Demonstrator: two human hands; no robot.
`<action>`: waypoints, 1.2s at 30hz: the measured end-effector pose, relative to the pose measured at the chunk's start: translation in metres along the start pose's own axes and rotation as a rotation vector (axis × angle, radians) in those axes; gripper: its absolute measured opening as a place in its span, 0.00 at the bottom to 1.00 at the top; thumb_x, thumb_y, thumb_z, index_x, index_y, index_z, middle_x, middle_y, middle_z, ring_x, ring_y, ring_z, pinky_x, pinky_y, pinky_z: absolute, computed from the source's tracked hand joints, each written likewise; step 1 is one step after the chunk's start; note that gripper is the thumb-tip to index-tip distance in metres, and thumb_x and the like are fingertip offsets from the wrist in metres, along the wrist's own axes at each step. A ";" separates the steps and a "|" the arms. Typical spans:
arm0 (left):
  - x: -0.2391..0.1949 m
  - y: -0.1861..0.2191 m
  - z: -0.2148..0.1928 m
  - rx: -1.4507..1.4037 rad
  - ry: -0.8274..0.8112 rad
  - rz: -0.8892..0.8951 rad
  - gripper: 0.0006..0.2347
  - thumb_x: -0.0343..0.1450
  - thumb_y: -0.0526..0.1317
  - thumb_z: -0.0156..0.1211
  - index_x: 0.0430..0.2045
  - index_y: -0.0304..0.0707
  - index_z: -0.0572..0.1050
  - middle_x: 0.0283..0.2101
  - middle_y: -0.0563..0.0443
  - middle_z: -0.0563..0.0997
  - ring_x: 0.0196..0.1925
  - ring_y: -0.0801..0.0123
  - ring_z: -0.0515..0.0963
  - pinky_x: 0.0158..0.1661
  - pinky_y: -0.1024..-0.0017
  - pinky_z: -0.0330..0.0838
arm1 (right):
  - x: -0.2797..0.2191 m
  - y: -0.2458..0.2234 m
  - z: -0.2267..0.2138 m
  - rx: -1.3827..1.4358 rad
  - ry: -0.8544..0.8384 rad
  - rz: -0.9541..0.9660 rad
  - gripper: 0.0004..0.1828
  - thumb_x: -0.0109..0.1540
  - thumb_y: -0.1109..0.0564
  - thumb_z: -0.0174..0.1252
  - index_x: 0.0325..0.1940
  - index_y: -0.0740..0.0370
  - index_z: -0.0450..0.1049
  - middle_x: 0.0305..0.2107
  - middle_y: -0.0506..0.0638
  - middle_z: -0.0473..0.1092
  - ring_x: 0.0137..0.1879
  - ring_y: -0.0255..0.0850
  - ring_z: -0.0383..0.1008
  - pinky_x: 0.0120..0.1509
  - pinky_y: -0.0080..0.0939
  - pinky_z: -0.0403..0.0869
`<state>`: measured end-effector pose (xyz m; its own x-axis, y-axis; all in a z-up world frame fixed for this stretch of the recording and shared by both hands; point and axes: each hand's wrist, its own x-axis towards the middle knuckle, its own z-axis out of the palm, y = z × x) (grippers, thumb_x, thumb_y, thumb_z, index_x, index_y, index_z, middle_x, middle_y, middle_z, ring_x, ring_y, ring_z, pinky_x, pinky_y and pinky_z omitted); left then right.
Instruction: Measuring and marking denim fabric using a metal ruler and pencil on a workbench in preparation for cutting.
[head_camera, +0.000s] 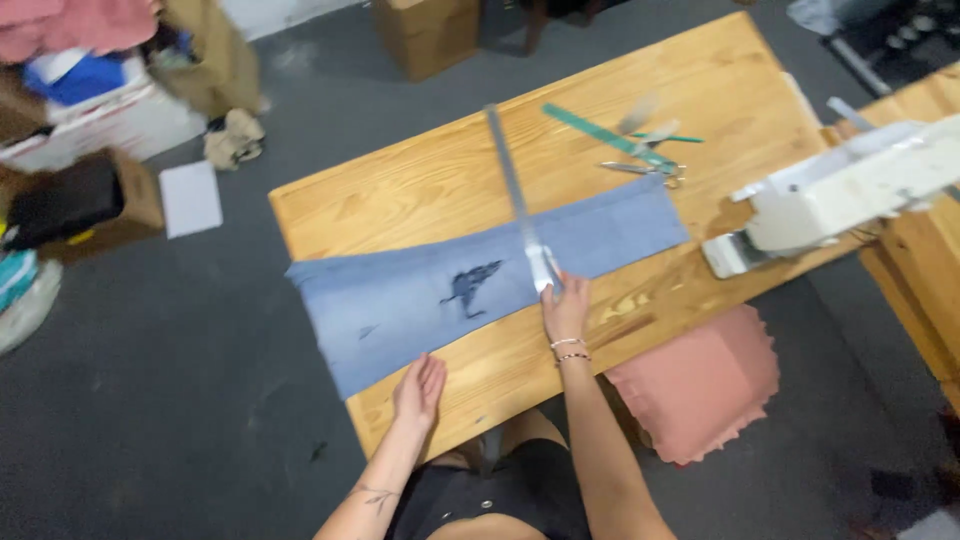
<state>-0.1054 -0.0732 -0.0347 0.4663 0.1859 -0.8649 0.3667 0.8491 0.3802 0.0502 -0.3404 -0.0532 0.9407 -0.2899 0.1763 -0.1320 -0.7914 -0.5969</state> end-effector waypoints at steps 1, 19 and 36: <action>-0.001 0.002 0.005 0.015 -0.019 -0.006 0.22 0.70 0.40 0.67 0.57 0.32 0.69 0.59 0.37 0.74 0.61 0.55 0.76 0.61 0.62 0.70 | 0.009 0.002 -0.003 -0.005 0.022 0.010 0.18 0.58 0.52 0.62 0.52 0.57 0.76 0.45 0.52 0.68 0.56 0.51 0.73 0.60 0.47 0.73; 0.028 -0.026 0.045 -0.270 0.593 0.196 0.10 0.67 0.39 0.71 0.35 0.36 0.77 0.38 0.44 0.84 0.39 0.71 0.86 0.41 0.80 0.86 | 0.246 0.049 0.021 -0.108 -0.317 -0.336 0.06 0.60 0.54 0.52 0.31 0.43 0.73 0.32 0.40 0.73 0.46 0.36 0.72 0.61 0.38 0.57; 0.039 -0.027 0.058 -0.275 0.500 0.210 0.09 0.68 0.35 0.66 0.38 0.35 0.77 0.44 0.48 0.84 0.44 0.69 0.84 0.46 0.75 0.83 | 0.316 0.176 -0.041 0.024 -0.158 -0.210 0.10 0.57 0.69 0.53 0.39 0.57 0.71 0.36 0.55 0.71 0.47 0.54 0.72 0.52 0.51 0.69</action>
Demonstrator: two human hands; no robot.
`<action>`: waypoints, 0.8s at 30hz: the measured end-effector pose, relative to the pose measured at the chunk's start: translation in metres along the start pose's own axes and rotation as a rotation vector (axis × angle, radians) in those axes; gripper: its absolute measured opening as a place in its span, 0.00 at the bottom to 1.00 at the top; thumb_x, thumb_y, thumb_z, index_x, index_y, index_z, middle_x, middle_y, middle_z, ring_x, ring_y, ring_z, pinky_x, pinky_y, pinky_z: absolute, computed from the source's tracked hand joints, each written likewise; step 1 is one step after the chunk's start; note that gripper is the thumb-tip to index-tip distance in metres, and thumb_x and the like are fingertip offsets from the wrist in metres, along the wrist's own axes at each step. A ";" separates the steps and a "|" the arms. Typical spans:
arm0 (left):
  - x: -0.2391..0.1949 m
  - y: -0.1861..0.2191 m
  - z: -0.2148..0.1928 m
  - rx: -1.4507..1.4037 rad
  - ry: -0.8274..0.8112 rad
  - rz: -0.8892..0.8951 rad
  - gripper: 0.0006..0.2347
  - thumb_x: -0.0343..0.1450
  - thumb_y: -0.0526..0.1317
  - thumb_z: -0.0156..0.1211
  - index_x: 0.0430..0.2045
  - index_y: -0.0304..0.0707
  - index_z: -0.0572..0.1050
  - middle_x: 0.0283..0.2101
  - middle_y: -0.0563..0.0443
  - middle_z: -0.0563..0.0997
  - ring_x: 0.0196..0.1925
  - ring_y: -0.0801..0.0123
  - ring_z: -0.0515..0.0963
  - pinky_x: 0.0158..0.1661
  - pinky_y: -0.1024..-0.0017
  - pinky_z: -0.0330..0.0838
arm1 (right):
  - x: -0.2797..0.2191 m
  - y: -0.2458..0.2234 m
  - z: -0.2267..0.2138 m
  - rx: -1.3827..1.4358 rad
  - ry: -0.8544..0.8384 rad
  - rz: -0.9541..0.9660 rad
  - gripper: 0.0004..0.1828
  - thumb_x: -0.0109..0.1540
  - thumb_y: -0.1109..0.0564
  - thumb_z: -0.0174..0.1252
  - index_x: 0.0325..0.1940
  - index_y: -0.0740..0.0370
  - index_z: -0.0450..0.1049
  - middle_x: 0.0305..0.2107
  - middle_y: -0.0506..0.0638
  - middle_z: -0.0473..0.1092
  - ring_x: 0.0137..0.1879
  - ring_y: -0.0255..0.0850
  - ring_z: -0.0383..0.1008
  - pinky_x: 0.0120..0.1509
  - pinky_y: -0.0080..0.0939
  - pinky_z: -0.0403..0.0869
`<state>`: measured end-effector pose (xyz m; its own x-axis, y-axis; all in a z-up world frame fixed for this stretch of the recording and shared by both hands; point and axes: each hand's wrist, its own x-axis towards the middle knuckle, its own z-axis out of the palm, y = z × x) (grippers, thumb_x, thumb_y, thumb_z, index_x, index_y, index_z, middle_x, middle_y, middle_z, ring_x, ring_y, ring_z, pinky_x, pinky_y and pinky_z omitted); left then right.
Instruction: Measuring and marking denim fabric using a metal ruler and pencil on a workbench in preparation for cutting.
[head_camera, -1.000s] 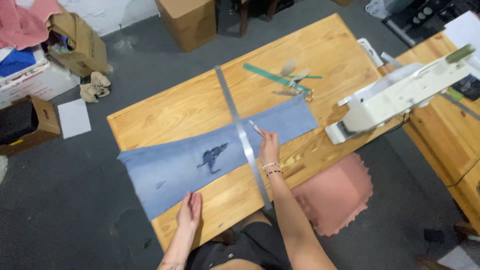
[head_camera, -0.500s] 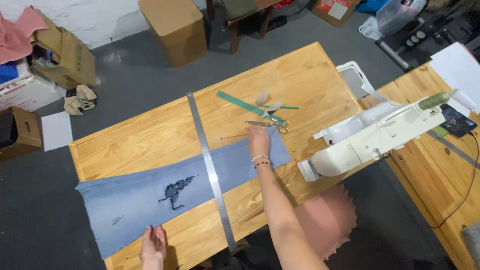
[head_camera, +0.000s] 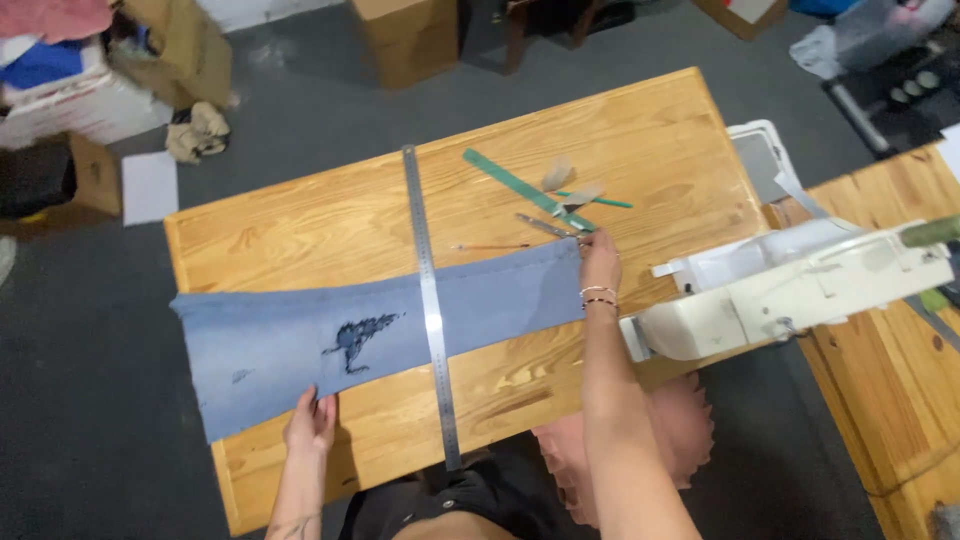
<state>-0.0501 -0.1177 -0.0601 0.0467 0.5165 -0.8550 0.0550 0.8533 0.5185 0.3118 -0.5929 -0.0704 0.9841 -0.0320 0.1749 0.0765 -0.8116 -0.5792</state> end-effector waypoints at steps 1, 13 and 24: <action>0.004 -0.004 -0.001 -0.011 0.019 0.002 0.09 0.68 0.35 0.66 0.38 0.35 0.77 0.44 0.48 0.84 0.44 0.69 0.84 0.46 0.75 0.83 | 0.001 0.000 -0.002 0.005 -0.019 -0.009 0.10 0.57 0.69 0.53 0.39 0.57 0.71 0.36 0.55 0.71 0.47 0.54 0.72 0.52 0.51 0.69; 0.011 -0.024 -0.005 0.064 -0.024 0.161 0.20 0.64 0.33 0.73 0.45 0.27 0.69 0.41 0.40 0.73 0.41 0.64 0.80 0.46 0.68 0.85 | -0.013 -0.029 -0.028 0.247 0.133 0.361 0.12 0.61 0.47 0.54 0.42 0.54 0.66 0.44 0.51 0.61 0.58 0.46 0.62 0.66 0.42 0.60; -0.016 -0.013 -0.004 0.057 -0.129 0.144 0.23 0.65 0.33 0.74 0.48 0.22 0.66 0.46 0.33 0.71 0.49 0.52 0.80 0.51 0.57 0.77 | -0.139 -0.155 -0.010 -0.133 0.183 0.002 0.28 0.49 0.36 0.77 0.29 0.52 0.67 0.45 0.51 0.63 0.51 0.56 0.69 0.54 0.55 0.70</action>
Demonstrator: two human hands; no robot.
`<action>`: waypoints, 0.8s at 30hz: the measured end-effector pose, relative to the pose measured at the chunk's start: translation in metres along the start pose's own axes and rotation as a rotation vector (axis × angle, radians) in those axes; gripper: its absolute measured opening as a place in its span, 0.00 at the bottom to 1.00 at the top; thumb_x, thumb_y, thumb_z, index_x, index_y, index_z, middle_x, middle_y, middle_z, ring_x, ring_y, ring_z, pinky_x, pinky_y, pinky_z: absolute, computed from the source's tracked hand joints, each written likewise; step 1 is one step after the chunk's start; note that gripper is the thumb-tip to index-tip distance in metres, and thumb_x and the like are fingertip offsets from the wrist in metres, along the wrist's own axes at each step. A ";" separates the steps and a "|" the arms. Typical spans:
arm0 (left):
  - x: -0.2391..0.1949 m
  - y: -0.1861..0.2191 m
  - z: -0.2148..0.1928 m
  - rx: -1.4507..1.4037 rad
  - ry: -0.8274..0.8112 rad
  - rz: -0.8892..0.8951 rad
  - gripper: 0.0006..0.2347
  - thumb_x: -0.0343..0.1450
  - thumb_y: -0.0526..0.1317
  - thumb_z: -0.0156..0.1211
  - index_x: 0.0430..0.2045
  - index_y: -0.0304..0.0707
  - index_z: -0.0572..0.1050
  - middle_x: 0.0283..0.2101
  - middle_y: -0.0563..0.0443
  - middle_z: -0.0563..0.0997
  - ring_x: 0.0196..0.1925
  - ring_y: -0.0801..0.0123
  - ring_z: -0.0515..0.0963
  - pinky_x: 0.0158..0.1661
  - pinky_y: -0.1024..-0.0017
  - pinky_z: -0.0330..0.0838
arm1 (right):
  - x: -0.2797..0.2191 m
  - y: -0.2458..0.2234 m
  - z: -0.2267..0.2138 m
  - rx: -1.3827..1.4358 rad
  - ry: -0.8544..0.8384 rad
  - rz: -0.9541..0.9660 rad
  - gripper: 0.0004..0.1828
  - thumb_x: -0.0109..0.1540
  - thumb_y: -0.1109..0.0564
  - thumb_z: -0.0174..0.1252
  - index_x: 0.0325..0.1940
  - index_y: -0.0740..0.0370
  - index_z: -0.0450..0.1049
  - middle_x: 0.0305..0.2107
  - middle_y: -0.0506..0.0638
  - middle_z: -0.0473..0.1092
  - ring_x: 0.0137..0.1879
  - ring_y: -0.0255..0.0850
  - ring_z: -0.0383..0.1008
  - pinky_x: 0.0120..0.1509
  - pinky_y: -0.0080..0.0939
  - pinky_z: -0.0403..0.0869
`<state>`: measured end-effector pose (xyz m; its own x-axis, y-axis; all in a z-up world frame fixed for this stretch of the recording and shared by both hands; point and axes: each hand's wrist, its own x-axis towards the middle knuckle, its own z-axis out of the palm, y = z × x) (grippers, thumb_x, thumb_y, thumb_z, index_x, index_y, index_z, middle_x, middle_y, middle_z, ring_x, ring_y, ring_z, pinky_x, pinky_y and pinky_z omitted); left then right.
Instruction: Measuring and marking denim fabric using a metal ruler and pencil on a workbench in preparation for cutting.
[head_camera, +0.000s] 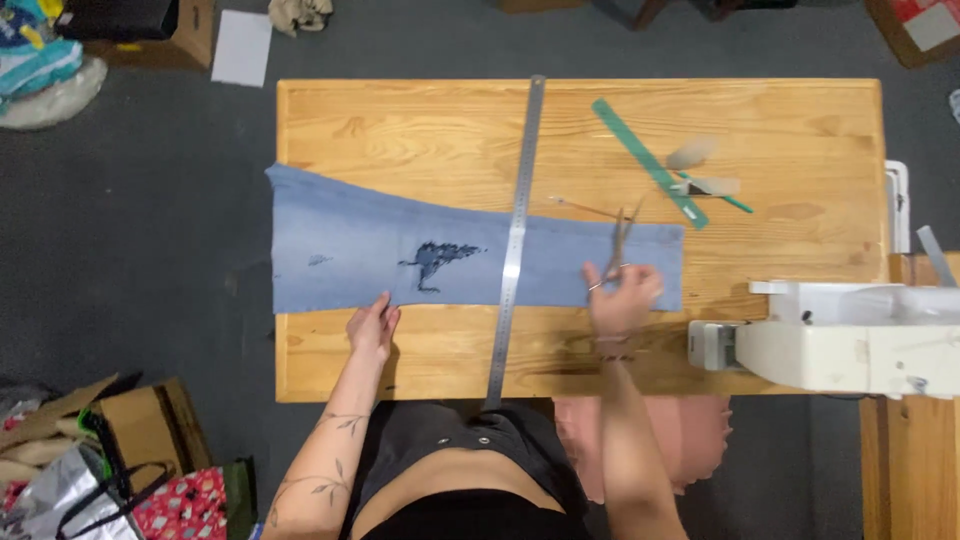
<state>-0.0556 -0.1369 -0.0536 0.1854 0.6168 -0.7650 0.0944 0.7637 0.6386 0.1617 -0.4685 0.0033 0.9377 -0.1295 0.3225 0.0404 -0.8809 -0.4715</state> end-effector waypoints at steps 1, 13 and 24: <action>0.000 0.000 -0.001 -0.002 0.011 -0.002 0.23 0.65 0.33 0.74 0.48 0.22 0.66 0.46 0.33 0.71 0.49 0.52 0.80 0.51 0.57 0.77 | -0.014 -0.031 -0.012 0.001 -0.010 -0.004 0.28 0.49 0.36 0.77 0.29 0.52 0.67 0.45 0.51 0.63 0.51 0.56 0.69 0.54 0.55 0.70; 0.015 0.005 -0.022 0.147 -0.216 -0.115 0.22 0.65 0.36 0.75 0.47 0.26 0.68 0.44 0.40 0.76 0.52 0.50 0.82 0.52 0.64 0.76 | -0.237 -0.151 -0.028 0.332 -1.434 0.101 0.32 0.57 0.21 0.58 0.33 0.52 0.73 0.26 0.50 0.78 0.42 0.50 0.81 0.48 0.48 0.75; 0.047 -0.012 -0.037 0.265 -0.257 -0.147 0.20 0.60 0.39 0.80 0.40 0.32 0.76 0.37 0.45 0.84 0.42 0.62 0.86 0.46 0.73 0.79 | -0.298 -0.169 0.009 0.747 -1.353 0.521 0.20 0.65 0.43 0.55 0.24 0.55 0.65 0.11 0.51 0.67 0.14 0.36 0.63 0.18 0.31 0.64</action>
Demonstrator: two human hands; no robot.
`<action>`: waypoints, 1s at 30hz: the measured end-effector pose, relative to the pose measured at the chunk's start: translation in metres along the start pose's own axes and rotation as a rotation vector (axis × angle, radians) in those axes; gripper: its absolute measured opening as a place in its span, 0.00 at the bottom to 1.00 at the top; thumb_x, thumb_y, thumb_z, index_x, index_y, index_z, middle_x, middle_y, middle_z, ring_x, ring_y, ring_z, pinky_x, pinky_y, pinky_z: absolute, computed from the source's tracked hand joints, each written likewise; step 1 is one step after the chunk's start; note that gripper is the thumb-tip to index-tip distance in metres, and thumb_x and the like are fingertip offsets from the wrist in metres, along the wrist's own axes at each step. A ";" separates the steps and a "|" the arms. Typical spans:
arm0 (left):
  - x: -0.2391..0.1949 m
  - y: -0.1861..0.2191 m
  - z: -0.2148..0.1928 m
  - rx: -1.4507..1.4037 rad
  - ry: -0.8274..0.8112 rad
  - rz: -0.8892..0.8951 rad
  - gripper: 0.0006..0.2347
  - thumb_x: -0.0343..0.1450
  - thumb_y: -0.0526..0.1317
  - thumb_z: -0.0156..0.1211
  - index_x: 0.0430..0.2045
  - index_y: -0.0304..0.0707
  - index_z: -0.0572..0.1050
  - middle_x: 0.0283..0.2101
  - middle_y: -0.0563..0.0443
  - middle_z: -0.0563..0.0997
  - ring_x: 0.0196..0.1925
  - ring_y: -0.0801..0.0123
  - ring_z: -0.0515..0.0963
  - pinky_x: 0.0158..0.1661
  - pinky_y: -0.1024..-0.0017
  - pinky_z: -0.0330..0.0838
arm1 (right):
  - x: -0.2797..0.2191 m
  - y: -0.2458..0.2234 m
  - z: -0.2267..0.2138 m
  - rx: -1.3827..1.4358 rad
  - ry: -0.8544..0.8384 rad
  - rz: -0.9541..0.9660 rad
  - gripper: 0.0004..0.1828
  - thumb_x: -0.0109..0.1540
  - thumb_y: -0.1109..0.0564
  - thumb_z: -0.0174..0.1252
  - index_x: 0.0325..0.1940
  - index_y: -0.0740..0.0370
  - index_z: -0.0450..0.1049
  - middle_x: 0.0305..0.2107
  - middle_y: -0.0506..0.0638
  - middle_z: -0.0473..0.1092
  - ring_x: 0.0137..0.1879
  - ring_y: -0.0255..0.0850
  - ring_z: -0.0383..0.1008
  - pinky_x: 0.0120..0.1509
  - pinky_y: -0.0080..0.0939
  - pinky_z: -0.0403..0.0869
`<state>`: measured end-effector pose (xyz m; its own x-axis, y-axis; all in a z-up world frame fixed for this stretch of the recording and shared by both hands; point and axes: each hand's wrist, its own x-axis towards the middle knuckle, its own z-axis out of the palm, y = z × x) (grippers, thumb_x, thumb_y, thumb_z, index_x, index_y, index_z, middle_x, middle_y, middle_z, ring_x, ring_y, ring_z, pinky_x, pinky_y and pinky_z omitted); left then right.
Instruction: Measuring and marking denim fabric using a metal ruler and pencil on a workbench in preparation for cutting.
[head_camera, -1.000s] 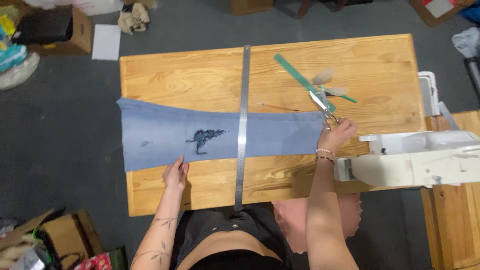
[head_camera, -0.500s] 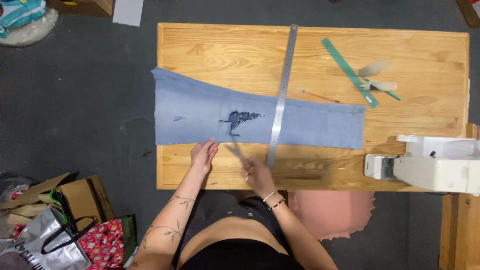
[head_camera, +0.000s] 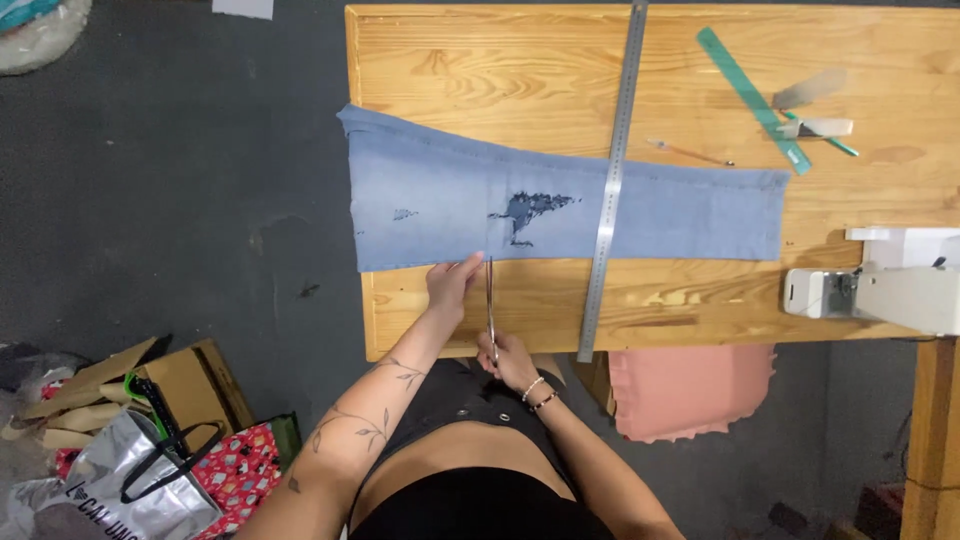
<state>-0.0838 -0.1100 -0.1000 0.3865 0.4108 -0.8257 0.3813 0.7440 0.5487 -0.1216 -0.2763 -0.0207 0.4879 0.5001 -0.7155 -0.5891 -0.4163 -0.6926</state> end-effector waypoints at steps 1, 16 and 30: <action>-0.014 0.012 0.005 0.001 -0.005 -0.002 0.20 0.60 0.39 0.80 0.40 0.32 0.76 0.37 0.45 0.84 0.42 0.62 0.86 0.46 0.73 0.79 | 0.003 0.000 0.002 0.000 0.006 0.000 0.20 0.65 0.43 0.55 0.24 0.55 0.65 0.11 0.51 0.67 0.14 0.36 0.63 0.18 0.31 0.64; -0.023 0.024 0.012 -0.012 -0.065 0.001 0.26 0.60 0.38 0.79 0.45 0.20 0.71 0.37 0.40 0.83 0.44 0.56 0.85 0.51 0.62 0.77 | 0.030 -0.020 0.009 -0.215 0.157 -0.068 0.31 0.62 0.26 0.57 0.22 0.52 0.71 0.15 0.46 0.69 0.30 0.39 0.69 0.41 0.37 0.67; -0.017 0.025 0.013 0.071 -0.062 0.016 0.22 0.61 0.38 0.78 0.43 0.23 0.74 0.34 0.43 0.85 0.39 0.61 0.86 0.45 0.69 0.80 | 0.033 -0.028 0.004 -0.069 0.098 -0.071 0.29 0.63 0.29 0.59 0.20 0.51 0.68 0.11 0.45 0.67 0.21 0.35 0.66 0.29 0.31 0.61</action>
<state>-0.0698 -0.1055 -0.0712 0.4431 0.3871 -0.8086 0.4325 0.6978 0.5710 -0.0914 -0.2454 -0.0249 0.5892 0.4555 -0.6674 -0.5063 -0.4356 -0.7443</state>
